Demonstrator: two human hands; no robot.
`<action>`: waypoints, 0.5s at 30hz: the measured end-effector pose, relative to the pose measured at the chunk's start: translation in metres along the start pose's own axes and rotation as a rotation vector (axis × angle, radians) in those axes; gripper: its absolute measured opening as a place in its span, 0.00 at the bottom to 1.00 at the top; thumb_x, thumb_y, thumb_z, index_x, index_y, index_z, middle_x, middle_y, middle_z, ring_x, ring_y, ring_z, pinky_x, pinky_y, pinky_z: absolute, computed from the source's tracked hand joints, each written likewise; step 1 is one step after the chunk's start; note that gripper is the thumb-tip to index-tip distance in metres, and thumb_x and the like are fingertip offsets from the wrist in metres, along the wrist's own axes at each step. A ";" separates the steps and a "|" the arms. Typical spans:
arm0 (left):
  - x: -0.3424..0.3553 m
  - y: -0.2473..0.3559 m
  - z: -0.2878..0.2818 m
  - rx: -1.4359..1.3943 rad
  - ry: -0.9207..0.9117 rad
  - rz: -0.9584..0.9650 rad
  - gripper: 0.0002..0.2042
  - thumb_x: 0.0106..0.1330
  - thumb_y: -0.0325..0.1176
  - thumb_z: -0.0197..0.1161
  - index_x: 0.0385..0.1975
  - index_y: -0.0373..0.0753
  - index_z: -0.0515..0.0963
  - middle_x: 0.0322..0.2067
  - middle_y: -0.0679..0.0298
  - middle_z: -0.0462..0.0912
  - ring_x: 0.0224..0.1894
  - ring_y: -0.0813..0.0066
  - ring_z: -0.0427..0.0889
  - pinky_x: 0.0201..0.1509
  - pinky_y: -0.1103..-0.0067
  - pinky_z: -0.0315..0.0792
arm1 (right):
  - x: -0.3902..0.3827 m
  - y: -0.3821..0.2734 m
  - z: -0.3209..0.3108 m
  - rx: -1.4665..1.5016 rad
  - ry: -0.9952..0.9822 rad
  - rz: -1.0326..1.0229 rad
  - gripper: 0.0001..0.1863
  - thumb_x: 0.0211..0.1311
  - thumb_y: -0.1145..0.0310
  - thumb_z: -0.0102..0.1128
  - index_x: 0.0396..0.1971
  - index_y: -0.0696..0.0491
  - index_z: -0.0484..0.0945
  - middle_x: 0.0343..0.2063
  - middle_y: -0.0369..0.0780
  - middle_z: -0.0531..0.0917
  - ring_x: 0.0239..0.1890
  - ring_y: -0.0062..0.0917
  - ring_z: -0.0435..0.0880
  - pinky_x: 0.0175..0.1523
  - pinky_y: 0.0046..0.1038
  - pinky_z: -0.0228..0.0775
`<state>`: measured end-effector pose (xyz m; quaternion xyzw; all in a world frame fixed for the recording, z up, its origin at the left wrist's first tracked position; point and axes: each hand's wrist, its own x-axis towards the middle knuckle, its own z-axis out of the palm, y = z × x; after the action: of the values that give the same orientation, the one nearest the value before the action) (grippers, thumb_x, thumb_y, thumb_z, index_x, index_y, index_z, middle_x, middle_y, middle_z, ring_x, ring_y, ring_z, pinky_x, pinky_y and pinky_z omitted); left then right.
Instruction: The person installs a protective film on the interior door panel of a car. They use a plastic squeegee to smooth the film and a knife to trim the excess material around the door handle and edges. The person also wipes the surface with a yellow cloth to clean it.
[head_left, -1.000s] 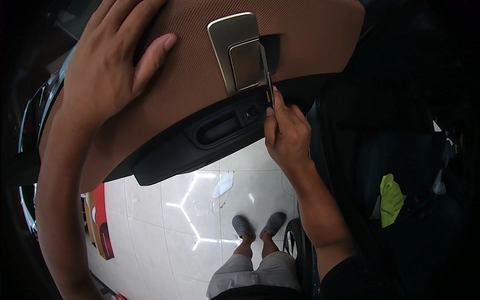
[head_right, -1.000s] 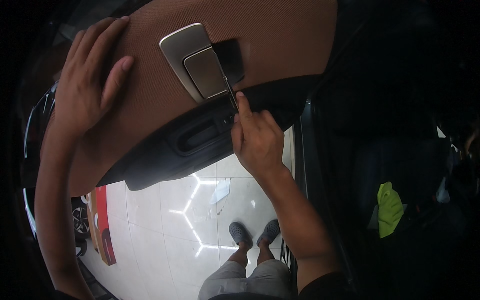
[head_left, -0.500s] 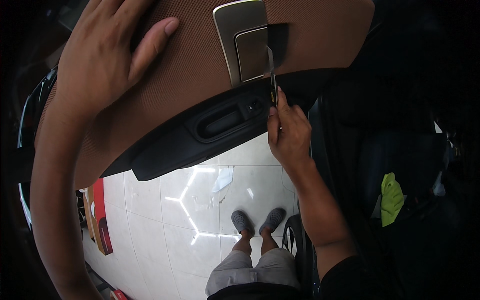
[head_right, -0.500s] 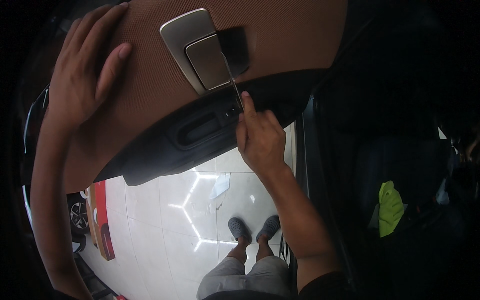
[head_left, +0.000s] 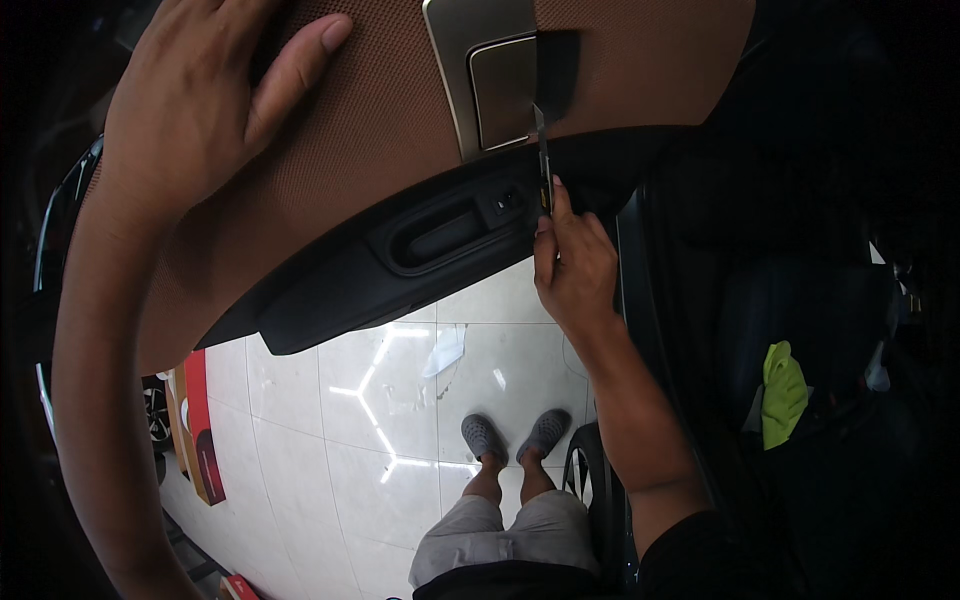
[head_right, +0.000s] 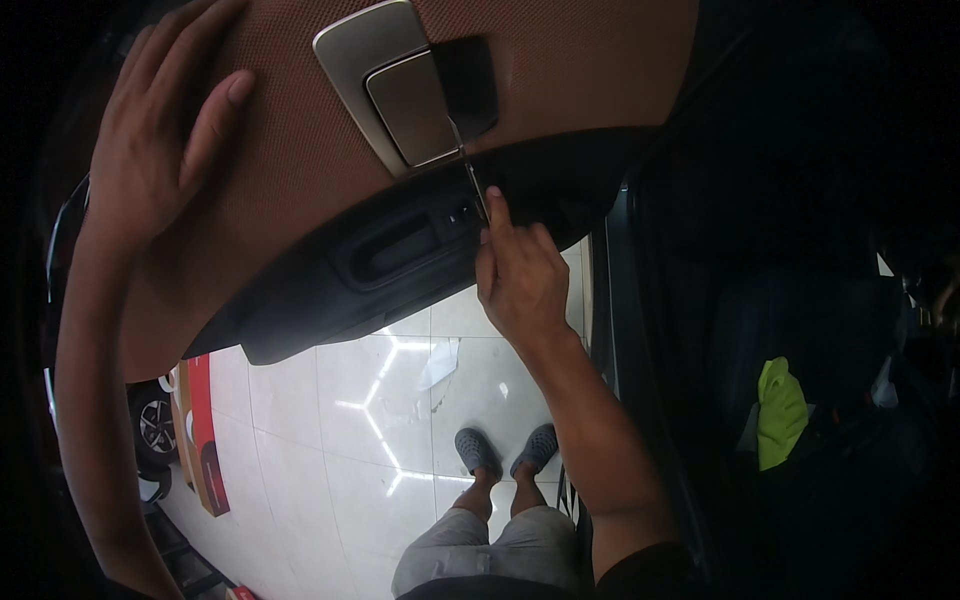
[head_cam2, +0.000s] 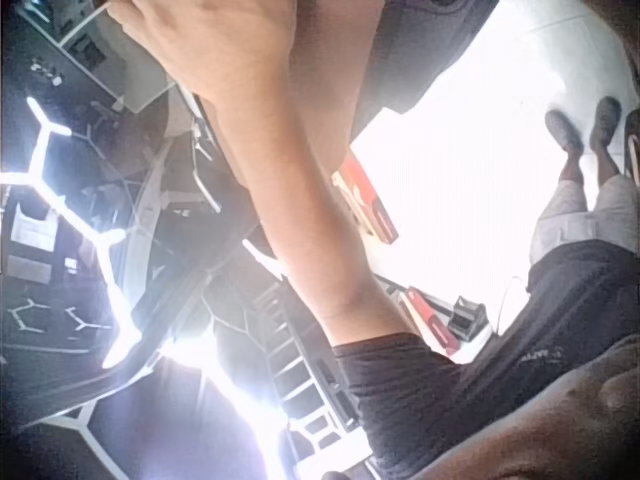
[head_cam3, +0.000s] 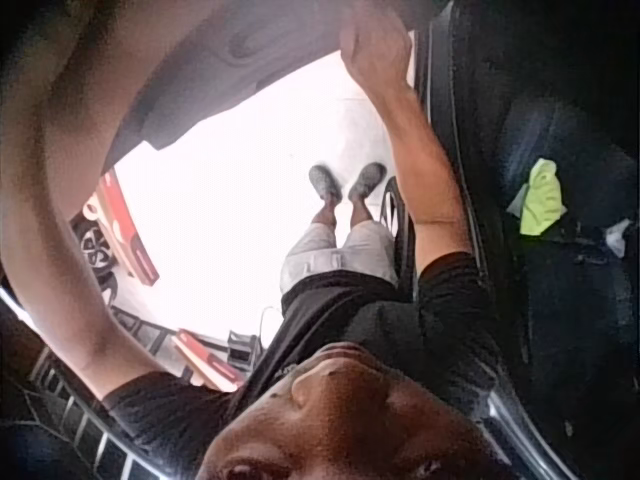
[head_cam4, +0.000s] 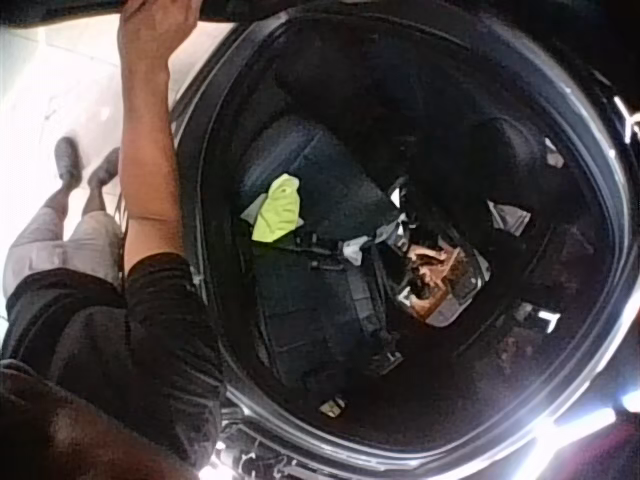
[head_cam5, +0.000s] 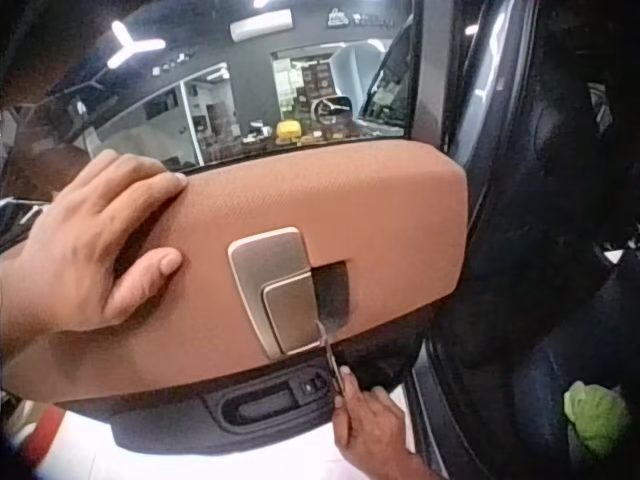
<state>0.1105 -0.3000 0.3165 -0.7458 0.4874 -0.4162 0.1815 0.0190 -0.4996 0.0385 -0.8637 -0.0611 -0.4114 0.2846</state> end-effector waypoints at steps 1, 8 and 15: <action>-0.001 -0.001 0.002 -0.004 0.013 0.001 0.26 0.63 0.42 0.60 0.53 0.25 0.71 0.45 0.45 0.74 0.45 0.49 0.75 0.52 0.64 0.72 | -0.001 0.000 0.000 0.004 -0.001 0.002 0.27 0.58 0.81 0.61 0.59 0.67 0.71 0.17 0.42 0.77 0.19 0.28 0.75 0.27 0.29 0.69; -0.005 -0.001 0.004 0.012 -0.005 0.005 0.26 0.64 0.43 0.60 0.53 0.27 0.71 0.46 0.45 0.74 0.47 0.50 0.75 0.53 0.64 0.71 | -0.010 0.004 0.006 0.000 0.006 0.007 0.27 0.59 0.80 0.61 0.60 0.67 0.71 0.16 0.42 0.77 0.19 0.28 0.74 0.27 0.28 0.70; -0.006 -0.002 0.003 0.021 -0.018 0.007 0.26 0.65 0.43 0.59 0.55 0.28 0.70 0.48 0.46 0.74 0.48 0.50 0.75 0.54 0.64 0.71 | -0.010 0.002 0.005 -0.045 -0.008 0.018 0.26 0.59 0.80 0.61 0.59 0.67 0.72 0.16 0.43 0.76 0.18 0.27 0.74 0.27 0.28 0.69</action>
<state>0.1125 -0.2946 0.3135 -0.7460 0.4840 -0.4139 0.1950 0.0167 -0.4979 0.0280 -0.8721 -0.0452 -0.4065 0.2686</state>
